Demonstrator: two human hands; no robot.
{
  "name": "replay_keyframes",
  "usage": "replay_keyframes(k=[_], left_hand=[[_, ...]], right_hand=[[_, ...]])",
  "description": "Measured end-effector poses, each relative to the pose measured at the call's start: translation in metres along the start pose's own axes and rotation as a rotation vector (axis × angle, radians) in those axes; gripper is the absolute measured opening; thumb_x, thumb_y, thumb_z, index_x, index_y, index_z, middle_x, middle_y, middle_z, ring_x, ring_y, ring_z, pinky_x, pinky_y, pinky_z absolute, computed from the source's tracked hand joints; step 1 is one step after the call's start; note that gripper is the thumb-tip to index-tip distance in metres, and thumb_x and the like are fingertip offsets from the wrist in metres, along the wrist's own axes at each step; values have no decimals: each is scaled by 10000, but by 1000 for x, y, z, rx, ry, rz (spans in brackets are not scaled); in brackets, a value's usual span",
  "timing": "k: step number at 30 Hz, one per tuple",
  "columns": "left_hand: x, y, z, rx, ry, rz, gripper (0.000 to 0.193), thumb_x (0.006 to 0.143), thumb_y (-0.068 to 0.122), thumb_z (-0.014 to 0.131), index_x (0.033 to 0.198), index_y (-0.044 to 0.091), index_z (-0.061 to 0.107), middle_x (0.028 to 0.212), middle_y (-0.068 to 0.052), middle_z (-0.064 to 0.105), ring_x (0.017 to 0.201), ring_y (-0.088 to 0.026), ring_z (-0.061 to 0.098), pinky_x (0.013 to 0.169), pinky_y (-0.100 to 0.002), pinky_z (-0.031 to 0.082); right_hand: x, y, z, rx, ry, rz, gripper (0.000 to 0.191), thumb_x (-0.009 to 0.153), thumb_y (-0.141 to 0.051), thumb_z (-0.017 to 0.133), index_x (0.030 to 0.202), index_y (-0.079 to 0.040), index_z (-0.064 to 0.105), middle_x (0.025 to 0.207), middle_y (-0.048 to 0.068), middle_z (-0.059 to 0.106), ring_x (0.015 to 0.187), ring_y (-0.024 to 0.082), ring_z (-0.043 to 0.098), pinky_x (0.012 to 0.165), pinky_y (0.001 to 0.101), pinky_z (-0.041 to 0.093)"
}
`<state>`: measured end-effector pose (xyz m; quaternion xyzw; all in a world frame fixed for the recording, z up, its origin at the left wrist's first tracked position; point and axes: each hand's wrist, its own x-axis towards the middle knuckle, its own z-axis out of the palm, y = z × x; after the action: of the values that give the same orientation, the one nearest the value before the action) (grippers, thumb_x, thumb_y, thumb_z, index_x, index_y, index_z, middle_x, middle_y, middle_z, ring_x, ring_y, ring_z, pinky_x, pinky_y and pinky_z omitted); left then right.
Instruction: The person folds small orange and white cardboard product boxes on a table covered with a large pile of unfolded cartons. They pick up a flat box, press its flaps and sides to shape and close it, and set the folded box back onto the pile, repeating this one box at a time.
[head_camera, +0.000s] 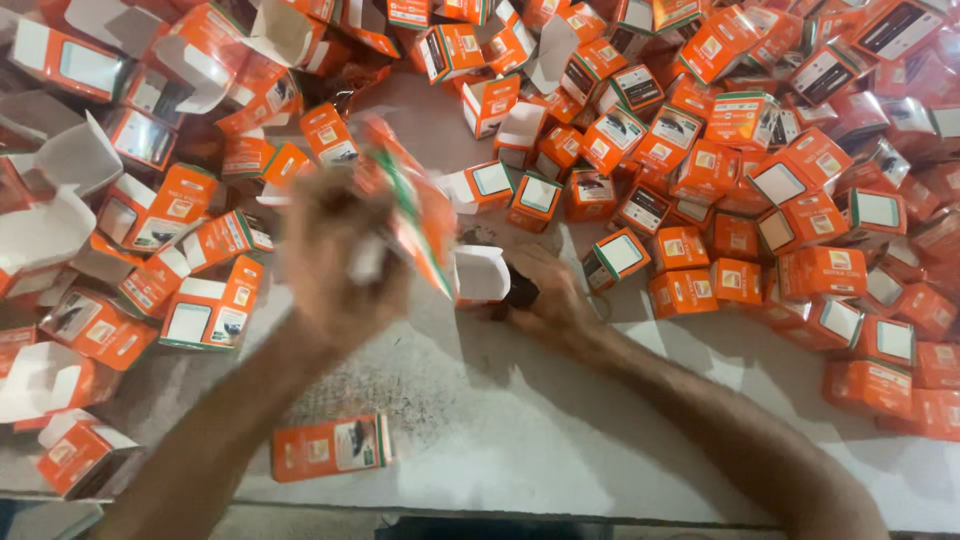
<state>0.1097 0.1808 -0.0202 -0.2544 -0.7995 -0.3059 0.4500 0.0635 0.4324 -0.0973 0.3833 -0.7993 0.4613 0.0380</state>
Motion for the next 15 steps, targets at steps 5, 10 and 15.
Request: replay_keyframes(k=[5, 10, 15], left_hand=[[-39, 27, 35, 78, -296, 271, 283, 934, -74, 783, 1202, -40, 698, 1179, -177, 611, 1329, -405, 619, 1108, -474, 573], [-36, 23, 41, 115, -407, 20, 437, 834, 316, 798, 1119, -10, 737, 1248, -204, 535, 1394, -475, 407, 1154, -643, 309], [-38, 34, 53, 106, -322, -246, 116, 838, 117, 779, 927, 69, 723, 1406, -219, 468, 1420, -465, 333, 1159, -606, 321]], right_hand=[[-3, 0, 2, 46, 26, 48, 354, 864, -95, 805, 1190, -35, 684, 1083, 129, 706, 988, 299, 694, 869, 406, 558], [-2, 0, -2, -16, -2, -26, 558, 729, -40, 790, 1260, -9, 621, 1172, 189, 667, 1091, 386, 651, 921, 448, 533], [1, -5, -3, -85, -7, -16, 560, 710, -8, 774, 1248, -10, 619, 1149, 198, 659, 1114, 412, 627, 955, 473, 518]])
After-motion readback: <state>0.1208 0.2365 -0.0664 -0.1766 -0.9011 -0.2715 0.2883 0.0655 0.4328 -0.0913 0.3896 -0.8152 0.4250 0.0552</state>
